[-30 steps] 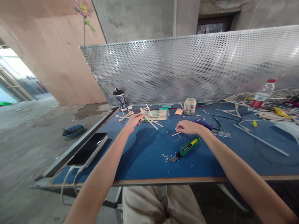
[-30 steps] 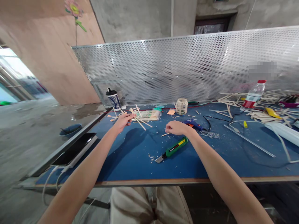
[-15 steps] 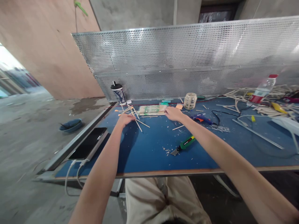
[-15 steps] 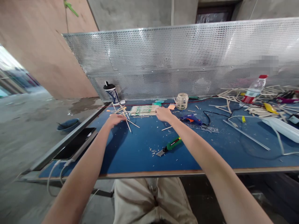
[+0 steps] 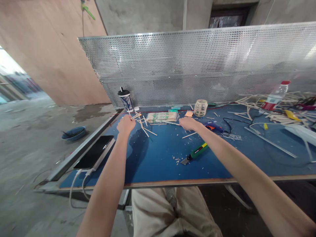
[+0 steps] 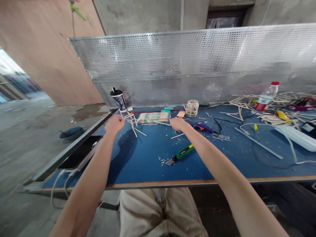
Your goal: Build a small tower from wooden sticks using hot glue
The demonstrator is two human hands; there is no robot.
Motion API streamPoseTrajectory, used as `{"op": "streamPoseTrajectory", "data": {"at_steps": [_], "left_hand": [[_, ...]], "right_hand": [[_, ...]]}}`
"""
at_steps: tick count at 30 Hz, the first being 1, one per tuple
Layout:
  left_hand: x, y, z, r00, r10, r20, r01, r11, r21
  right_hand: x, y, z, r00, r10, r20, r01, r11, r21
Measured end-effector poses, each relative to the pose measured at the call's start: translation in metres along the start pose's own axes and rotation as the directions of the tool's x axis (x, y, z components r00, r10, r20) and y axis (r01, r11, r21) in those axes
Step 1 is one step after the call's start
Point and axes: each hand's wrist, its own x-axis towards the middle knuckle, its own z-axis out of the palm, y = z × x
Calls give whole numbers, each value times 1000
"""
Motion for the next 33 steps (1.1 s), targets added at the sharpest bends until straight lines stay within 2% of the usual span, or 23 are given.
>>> {"op": "streamPoseTrajectory", "data": {"at_steps": [2, 4, 6, 8, 9, 10, 11, 14, 17, 21, 27, 30, 33], "left_hand": [[-7, 13, 1, 990, 52, -130, -46, 998, 48], [-14, 29, 7, 973, 157, -168, -146, 986, 74], [-23, 46, 17, 947, 307, -91, -301, 951, 73], [-33, 63, 30, 840, 538, 75, -541, 840, 41], [-38, 71, 38, 779, 612, 133, -619, 785, 11], [-44, 78, 45, 732, 660, 168, -669, 744, -10], [-49, 83, 52, 703, 684, 194, -694, 719, -21], [-59, 90, 64, 652, 705, 278, -730, 683, -20], [-61, 86, 65, 664, 664, 343, -721, 690, 62], [-58, 78, 62, 707, 608, 361, -677, 729, 97], [-58, 76, 66, 692, 636, 342, -689, 723, 48], [-60, 76, 70, 683, 654, 324, -690, 724, -8], [-62, 78, 73, 698, 647, 306, -664, 745, -64]], "right_hand": [[-15, 14, -6, 1000, -10, -19, 10, 1000, 6], [-30, 25, -13, 998, -4, -61, 6, 1000, 29], [-42, 33, -21, 992, 5, -123, 4, 998, 69], [-53, 34, -26, 982, 12, -191, 10, 994, 110], [-57, 34, -27, 972, 13, -236, 21, 990, 141], [-61, 33, -27, 956, 15, -292, 40, 983, 181], [-64, 31, -27, 933, 24, -360, 65, 970, 234], [-71, 28, -23, 842, 78, -533, 167, 903, 396], [-73, 28, -19, 810, 118, -575, 225, 842, 491], [-73, 31, -15, 827, 122, -548, 267, 773, 575], [-73, 26, -15, 806, 196, -558, 278, 707, 650], [-72, 19, -14, 806, 159, -570, 314, 701, 640], [-70, 10, -11, 827, 119, -549, 312, 715, 626]]}}
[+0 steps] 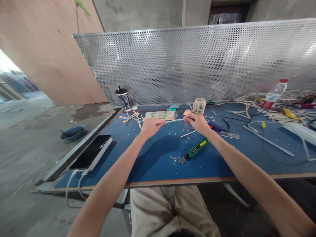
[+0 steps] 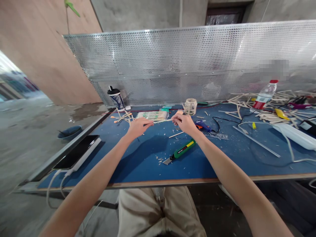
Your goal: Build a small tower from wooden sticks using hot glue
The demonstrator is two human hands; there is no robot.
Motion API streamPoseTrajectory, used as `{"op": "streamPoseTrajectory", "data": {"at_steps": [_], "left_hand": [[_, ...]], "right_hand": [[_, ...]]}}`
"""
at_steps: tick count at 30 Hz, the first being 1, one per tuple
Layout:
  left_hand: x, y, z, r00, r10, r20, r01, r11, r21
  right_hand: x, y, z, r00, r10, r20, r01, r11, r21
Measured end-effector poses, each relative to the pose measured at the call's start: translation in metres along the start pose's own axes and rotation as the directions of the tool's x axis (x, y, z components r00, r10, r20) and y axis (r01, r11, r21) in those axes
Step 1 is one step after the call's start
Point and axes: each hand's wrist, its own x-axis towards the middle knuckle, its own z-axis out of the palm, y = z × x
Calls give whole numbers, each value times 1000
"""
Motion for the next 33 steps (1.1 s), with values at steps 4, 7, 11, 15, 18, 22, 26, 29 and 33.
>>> {"op": "streamPoseTrajectory", "data": {"at_steps": [4, 7, 11, 15, 18, 22, 26, 29, 33], "left_hand": [[0, 8, 3, 1000, -13, -2, 13, 996, -84], [0, 14, 4, 1000, 22, -21, -24, 997, -73], [2, 18, 0, 999, 43, 22, -41, 993, -109], [2, 15, -10, 995, -49, 85, 60, 989, -133], [0, 11, -17, 986, -136, 100, 143, 987, -75], [-2, 5, -22, 979, -182, 94, 180, 983, 33], [-3, 4, -24, 973, -180, 142, 167, 981, 95], [-4, 6, -22, 962, -200, 184, 180, 976, 121], [-5, 14, -13, 956, -193, 223, 198, 980, 1]], "right_hand": [[-2, -8, 8, 999, -4, 42, 5, 1000, -26], [-2, -17, 8, 998, -28, 64, 31, 999, -42], [2, -22, -1, 992, -54, 113, 65, 993, -99], [6, -8, -22, 997, -70, 21, 73, 982, -172], [6, 16, -46, 990, -32, -140, -3, 970, -243], [0, 54, -80, 894, -8, -449, -158, 931, -330], [-11, 85, -100, 783, 97, -614, -365, 872, -327], [-17, 95, -104, 784, 200, -588, -483, 791, -375], [-12, 85, -94, 874, 165, -458, -419, 733, -536]]}}
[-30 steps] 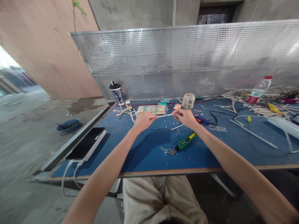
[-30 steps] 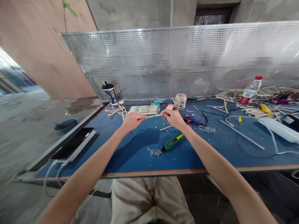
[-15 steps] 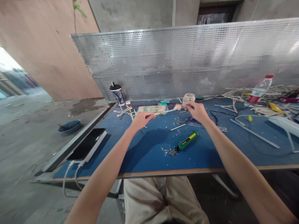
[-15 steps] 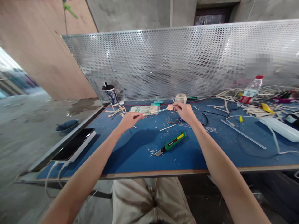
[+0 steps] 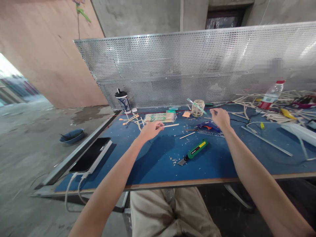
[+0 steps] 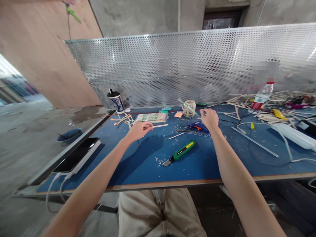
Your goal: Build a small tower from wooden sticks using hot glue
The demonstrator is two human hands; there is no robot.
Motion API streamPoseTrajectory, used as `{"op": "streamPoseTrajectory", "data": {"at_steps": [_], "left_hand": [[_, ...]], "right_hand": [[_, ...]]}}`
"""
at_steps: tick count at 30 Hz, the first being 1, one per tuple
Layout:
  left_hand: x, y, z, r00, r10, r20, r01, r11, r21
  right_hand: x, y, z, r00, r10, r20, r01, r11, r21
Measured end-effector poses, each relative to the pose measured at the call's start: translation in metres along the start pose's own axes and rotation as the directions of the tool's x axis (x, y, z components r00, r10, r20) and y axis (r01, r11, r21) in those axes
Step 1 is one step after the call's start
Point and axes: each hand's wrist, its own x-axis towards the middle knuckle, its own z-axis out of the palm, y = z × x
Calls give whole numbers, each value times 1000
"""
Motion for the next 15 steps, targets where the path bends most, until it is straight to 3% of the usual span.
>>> {"op": "streamPoseTrajectory", "data": {"at_steps": [2, 4, 5, 7, 9, 12, 15], "left_hand": [[1, 4, 5, 999, 43, 16, -41, 995, -93], [2, 7, 10, 997, 79, 13, -76, 988, -134], [2, 8, 12, 996, 93, 7, -91, 986, -142], [4, 10, 15, 993, 121, -8, -121, 981, -152], [5, 11, 17, 990, 140, -11, -140, 975, -171], [3, 13, 20, 989, 147, 29, -136, 962, -238], [1, 16, 22, 988, 140, 72, -110, 940, -323]], "right_hand": [[-2, -19, -1, 994, -100, -49, 102, 994, 27], [-7, -42, -1, 980, -189, 68, 178, 973, 149], [-11, -54, -1, 946, -277, 169, 237, 945, 226], [-21, -77, 0, 823, -461, 333, 335, 867, 369], [-31, -96, 1, 746, -526, 408, 325, 822, 467], [-43, -114, 5, 675, -545, 497, 251, 803, 540], [-46, -118, 7, 655, -532, 537, 179, 799, 574]]}}
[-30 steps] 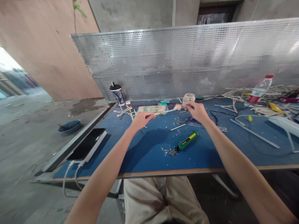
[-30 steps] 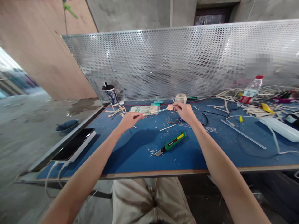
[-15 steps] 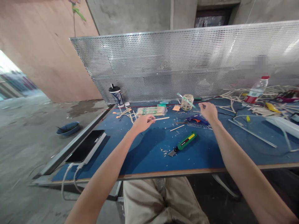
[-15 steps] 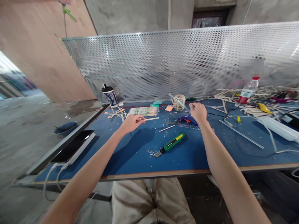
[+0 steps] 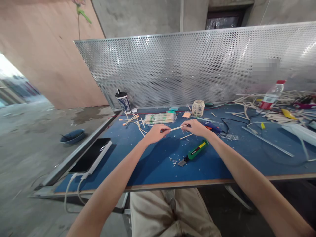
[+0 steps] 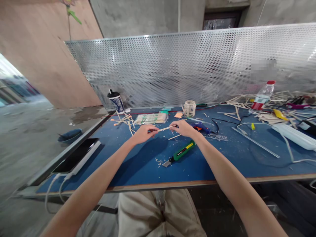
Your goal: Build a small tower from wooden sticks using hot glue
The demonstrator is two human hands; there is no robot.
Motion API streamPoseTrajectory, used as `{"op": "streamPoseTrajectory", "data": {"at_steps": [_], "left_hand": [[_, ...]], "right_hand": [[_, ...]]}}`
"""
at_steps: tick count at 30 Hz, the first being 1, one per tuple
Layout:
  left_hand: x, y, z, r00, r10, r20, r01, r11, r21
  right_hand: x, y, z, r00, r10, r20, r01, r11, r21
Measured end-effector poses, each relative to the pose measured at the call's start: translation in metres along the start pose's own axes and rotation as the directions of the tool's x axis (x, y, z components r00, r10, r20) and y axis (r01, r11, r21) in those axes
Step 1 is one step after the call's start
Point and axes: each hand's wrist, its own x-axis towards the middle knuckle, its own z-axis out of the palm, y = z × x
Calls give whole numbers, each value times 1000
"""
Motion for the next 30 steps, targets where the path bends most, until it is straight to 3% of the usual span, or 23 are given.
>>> {"op": "streamPoseTrajectory", "data": {"at_steps": [3, 6, 10, 12, 16, 18, 21, 25, 28, 30], "left_hand": [[0, 1, 1, 999, -35, -19, 35, 999, -19], [1, 1, -2, 989, -68, -130, 72, 997, 21], [1, 3, -11, 936, -114, -334, 131, 991, 31], [0, 4, -13, 913, -147, -380, 161, 987, 5], [-1, 5, -12, 926, -251, -280, 226, 967, -119], [0, 4, -7, 937, -312, -158, 278, 938, -206], [1, 2, 4, 925, -379, 6, 362, 880, -307], [1, -2, 20, 880, -466, 91, 465, 805, -368], [0, -4, 20, 888, -449, 98, 457, 839, -295], [-2, -3, 13, 922, -387, 20, 386, 911, -144]], "right_hand": [[-1, 7, -5, 999, 25, -21, -25, 999, 23], [-5, 17, -16, 996, 52, -76, -54, 998, -26], [-10, 29, -32, 977, 68, -200, -102, 980, -168], [-12, 35, -38, 944, 118, -309, -191, 957, -217], [-13, 41, -39, 793, 223, -567, -380, 909, -173], [-12, 41, -38, 764, 229, -604, -386, 911, -143], [-10, 37, -35, 831, 191, -523, -329, 926, -184], [-8, 31, -28, 913, 170, -371, -282, 920, -272], [-6, 30, -22, 956, 117, -269, -198, 934, -297], [-5, 31, -17, 974, 76, -213, -140, 942, -306]]}}
